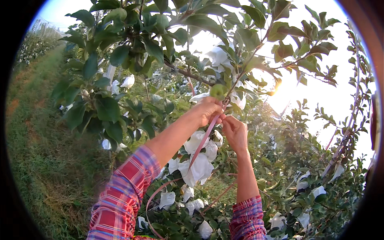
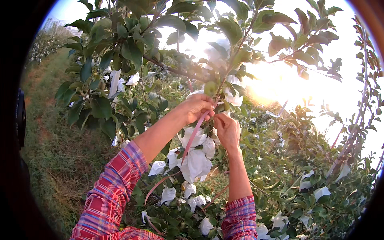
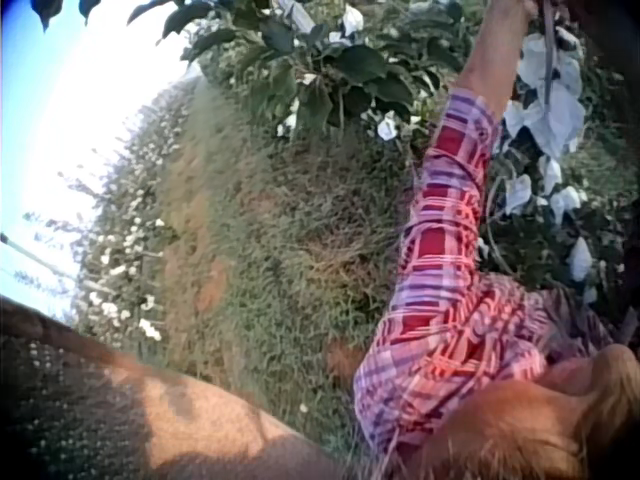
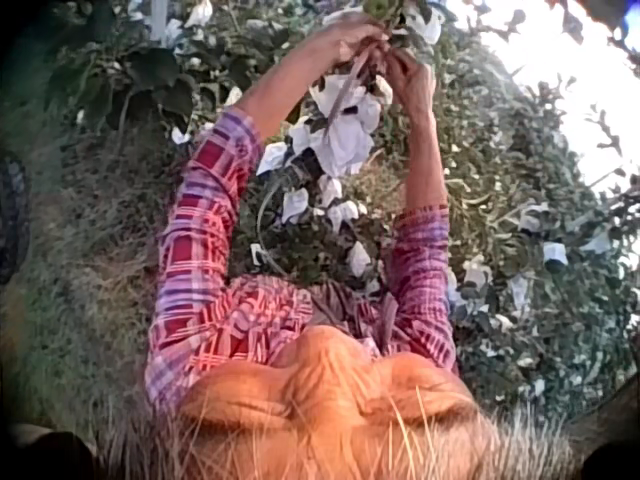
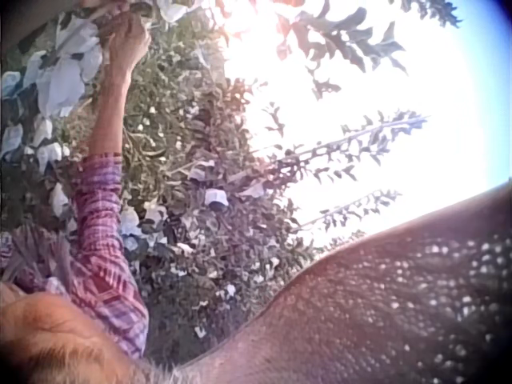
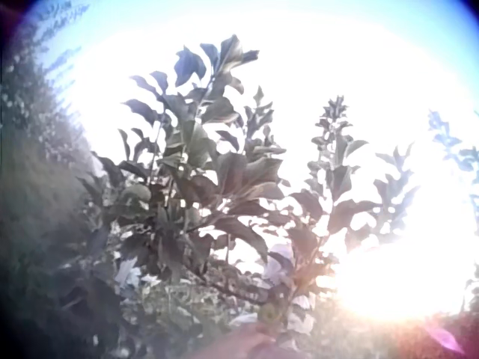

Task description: The person ties tree branches to a support wire using pink ribbons. They reach into the tree, wrap the ribbon around the branch and wire, and secure it with a knot. The person repeats this process for several branches throughout the orchard.

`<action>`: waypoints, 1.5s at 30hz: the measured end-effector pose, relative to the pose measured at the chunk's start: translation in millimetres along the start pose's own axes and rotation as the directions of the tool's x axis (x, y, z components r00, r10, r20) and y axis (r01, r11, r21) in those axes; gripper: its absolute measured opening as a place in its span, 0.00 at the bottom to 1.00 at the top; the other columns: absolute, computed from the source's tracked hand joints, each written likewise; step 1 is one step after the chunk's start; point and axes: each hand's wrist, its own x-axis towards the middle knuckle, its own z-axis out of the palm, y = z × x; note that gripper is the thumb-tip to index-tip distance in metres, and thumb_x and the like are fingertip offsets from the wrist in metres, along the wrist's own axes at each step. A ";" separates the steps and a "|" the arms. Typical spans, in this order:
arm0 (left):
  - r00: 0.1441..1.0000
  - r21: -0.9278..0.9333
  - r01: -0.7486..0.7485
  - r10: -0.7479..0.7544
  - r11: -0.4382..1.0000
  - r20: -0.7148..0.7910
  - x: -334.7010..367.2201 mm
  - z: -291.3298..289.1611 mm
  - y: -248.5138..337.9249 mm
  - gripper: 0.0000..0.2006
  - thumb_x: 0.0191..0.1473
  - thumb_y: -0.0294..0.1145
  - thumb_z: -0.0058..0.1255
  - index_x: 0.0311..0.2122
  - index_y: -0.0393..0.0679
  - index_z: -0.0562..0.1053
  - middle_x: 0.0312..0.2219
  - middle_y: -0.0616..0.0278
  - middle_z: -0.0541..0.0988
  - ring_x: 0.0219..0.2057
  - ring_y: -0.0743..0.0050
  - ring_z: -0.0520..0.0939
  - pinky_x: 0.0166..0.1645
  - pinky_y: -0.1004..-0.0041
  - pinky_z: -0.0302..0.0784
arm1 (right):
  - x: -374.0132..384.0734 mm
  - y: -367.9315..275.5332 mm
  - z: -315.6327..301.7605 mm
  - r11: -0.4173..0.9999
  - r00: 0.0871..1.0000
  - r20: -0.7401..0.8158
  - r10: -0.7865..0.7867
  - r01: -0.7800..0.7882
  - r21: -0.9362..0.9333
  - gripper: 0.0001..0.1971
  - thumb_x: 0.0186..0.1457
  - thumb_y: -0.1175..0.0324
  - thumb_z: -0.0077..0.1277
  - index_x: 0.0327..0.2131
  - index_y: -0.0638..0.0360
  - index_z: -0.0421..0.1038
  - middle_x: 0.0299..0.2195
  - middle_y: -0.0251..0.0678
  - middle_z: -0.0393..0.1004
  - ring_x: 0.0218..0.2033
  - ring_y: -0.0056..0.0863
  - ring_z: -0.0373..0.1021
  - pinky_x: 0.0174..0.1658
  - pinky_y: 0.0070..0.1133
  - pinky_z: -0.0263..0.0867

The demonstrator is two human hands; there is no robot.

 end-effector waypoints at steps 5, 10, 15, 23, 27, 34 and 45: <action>0.996 -0.029 -0.068 0.069 0.997 0.047 4.2 -0.9 1.3 0.08 0.46 0.15 0.49 0.32 0.40 0.69 0.17 0.70 0.66 0.12 0.90 0.58 0.12 0.83 0.45 | 21.0 -1.9 -8.6 0.766 0.951 -0.005 0.310 -0.247 0.593 0.08 0.53 0.69 0.50 0.27 0.63 0.73 0.17 0.25 0.67 0.18 0.13 0.61 0.23 0.12 0.57; 0.984 -0.052 -0.139 0.144 0.989 0.103 0.6 -12.8 0.1 0.05 0.47 0.22 0.55 0.31 0.40 0.71 0.16 0.74 0.66 0.11 0.94 0.57 0.12 0.85 0.45 | 20.4 -16.3 7.2 0.273 0.946 0.023 0.323 -0.117 0.955 0.04 0.56 0.71 0.49 0.33 0.61 0.71 0.28 0.29 0.72 0.23 0.15 0.65 0.25 0.14 0.59; 0.972 -0.102 -0.226 0.231 0.969 0.037 4.9 -13.5 -8.7 0.08 0.48 0.31 0.58 0.32 0.41 0.72 0.16 0.76 0.68 0.11 0.95 0.61 0.12 0.87 0.48 | 13.2 -40.4 20.1 0.643 0.998 -0.049 0.045 0.009 0.766 0.04 0.52 0.78 0.51 0.33 0.66 0.71 0.33 0.34 0.73 0.28 0.21 0.69 0.33 0.17 0.65; 0.906 -0.097 -0.403 0.381 0.910 -0.186 9.4 6.5 -37.8 0.06 0.49 0.27 0.57 0.32 0.40 0.72 0.18 0.71 0.73 0.14 0.91 0.66 0.15 0.85 0.55 | 36.2 -59.5 7.4 0.960 0.959 -0.046 -0.280 0.279 -0.039 0.07 0.46 0.81 0.49 0.32 0.65 0.73 0.33 0.38 0.73 0.31 0.30 0.71 0.36 0.21 0.67; 0.746 0.115 -0.560 0.559 0.821 -0.362 11.0 25.1 -46.6 0.05 0.48 0.23 0.56 0.30 0.36 0.73 0.20 0.70 0.72 0.23 0.86 0.73 0.26 0.83 0.65 | 44.5 -55.0 4.9 0.834 0.930 -0.028 -0.368 0.317 -0.451 0.08 0.48 0.75 0.48 0.33 0.60 0.73 0.36 0.34 0.73 0.33 0.37 0.71 0.36 0.29 0.66; 0.530 0.272 -0.741 0.784 0.614 -0.324 9.0 18.8 -45.5 0.04 0.47 0.18 0.54 0.31 0.35 0.72 0.28 0.69 0.72 0.23 0.89 0.72 0.25 0.85 0.64 | 56.8 -52.6 -4.3 0.643 0.886 0.134 -0.444 0.419 -0.641 0.04 0.49 0.69 0.48 0.28 0.56 0.71 0.30 0.33 0.71 0.33 0.31 0.70 0.36 0.28 0.63; 0.274 0.743 -0.636 0.961 0.207 -0.033 -2.9 17.2 -35.8 0.07 0.48 0.20 0.51 0.36 0.37 0.74 0.26 0.65 0.72 0.21 0.85 0.68 0.24 0.81 0.63 | 54.8 -42.5 -5.6 0.722 0.867 0.141 -0.478 0.479 -0.498 0.03 0.45 0.72 0.48 0.27 0.58 0.69 0.28 0.37 0.68 0.30 0.34 0.70 0.33 0.30 0.64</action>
